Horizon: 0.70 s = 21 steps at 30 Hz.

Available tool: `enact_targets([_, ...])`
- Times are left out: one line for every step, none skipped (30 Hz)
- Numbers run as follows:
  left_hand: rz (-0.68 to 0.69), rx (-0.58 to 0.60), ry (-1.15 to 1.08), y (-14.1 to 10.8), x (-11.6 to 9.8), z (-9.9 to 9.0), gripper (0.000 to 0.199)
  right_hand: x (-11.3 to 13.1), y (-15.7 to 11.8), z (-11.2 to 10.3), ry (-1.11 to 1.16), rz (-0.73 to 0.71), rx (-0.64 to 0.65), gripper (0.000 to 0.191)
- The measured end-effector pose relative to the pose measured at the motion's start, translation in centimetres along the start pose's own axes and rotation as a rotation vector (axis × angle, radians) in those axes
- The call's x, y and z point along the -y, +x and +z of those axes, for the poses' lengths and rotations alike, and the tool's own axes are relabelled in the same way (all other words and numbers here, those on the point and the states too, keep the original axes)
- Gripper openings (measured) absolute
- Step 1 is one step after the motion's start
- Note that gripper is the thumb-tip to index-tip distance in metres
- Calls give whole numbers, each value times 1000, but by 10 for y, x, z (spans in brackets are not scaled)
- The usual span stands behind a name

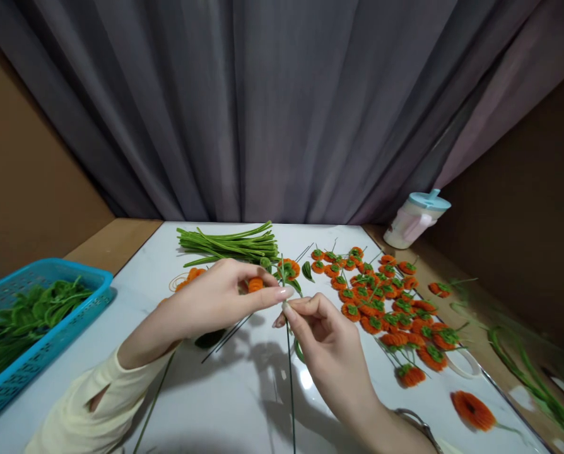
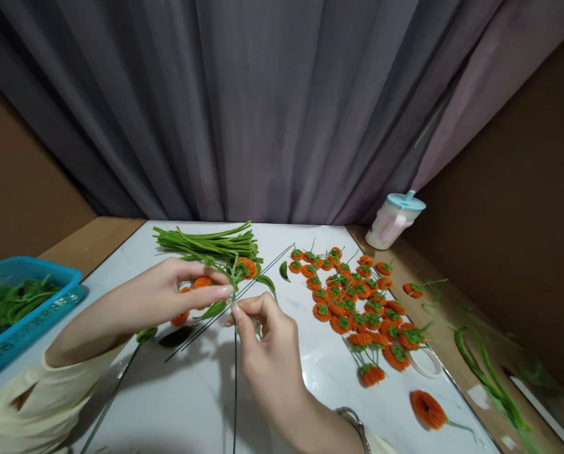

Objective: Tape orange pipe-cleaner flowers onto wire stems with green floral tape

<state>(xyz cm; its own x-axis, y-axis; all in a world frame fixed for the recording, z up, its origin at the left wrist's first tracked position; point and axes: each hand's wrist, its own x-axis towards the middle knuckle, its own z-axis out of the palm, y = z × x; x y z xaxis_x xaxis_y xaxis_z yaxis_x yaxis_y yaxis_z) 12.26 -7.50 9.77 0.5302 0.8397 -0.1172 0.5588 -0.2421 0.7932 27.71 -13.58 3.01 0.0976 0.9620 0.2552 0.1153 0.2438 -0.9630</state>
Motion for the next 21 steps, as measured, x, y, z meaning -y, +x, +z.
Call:
enact_targets([1,2,-15,2,0,2,24,0,1,-1,-17,-5,9,17])
enact_targets([1,-5,-25,5,-1,4,25,1,2,-2,-26,-6,21,17])
enact_targets([-4,-18,-30,7,-2,5,26,1,3,-3,-33,-3,37,16])
enact_targets([-12,-30,-31,9,-2,7,27,3,4,-4,-44,3,56,16])
enact_targets([-22,-43,-28,11,-3,9,28,4,6,-5,-61,8,78,16])
enact_targets([-33,-53,-19,12,-4,10,28,5,8,-7,-85,9,100,17])
enact_targets([-41,-58,-2,13,-5,11,27,7,9,-8,-116,6,124,17])
enact_targets([-42,-59,24,13,-5,11,26,8,11,-10,-152,-4,147,17])
enact_targets([-37,-63,58,14,-6,12,26,9,12,-11,-189,-20,166,17])
enact_targets([-28,-70,96,14,-6,12,25,10,12,-13,-224,-43,181,17])
enact_targets([-15,-82,137,14,-6,13,25,10,13,-14,-258,-67,195,17])
enact_targets([0,-99,178,15,-5,14,24,9,13,-15,-290,-92,204,17])
enact_targets([17,-116,220,16,-4,15,25,8,13,-16,-318,-112,210,17])
enact_targets([36,-128,259,17,-3,16,25,7,13,-16,-340,-127,214,17])
enact_targets([53,-134,294,18,-2,17,26,6,13,-16,-355,-133,219,18])
enact_targets([69,-134,320,19,-1,18,26,6,14,-17,-361,-134,224,18])
enact_targets([83,-129,338,20,0,19,27,6,15,-17,-356,-128,227,18])
enact_targets([94,-118,345,20,1,19,27,6,16,-18,-339,-115,232,18])
enact_targets([102,-106,343,20,1,19,27,7,17,-18,-312,-90,238,19])
enact_targets([110,-98,336,20,1,19,27,9,19,-19,-271,-55,244,19])
enact_targets([114,-94,325,19,1,19,27,10,20,-20,-219,-6,253,18])
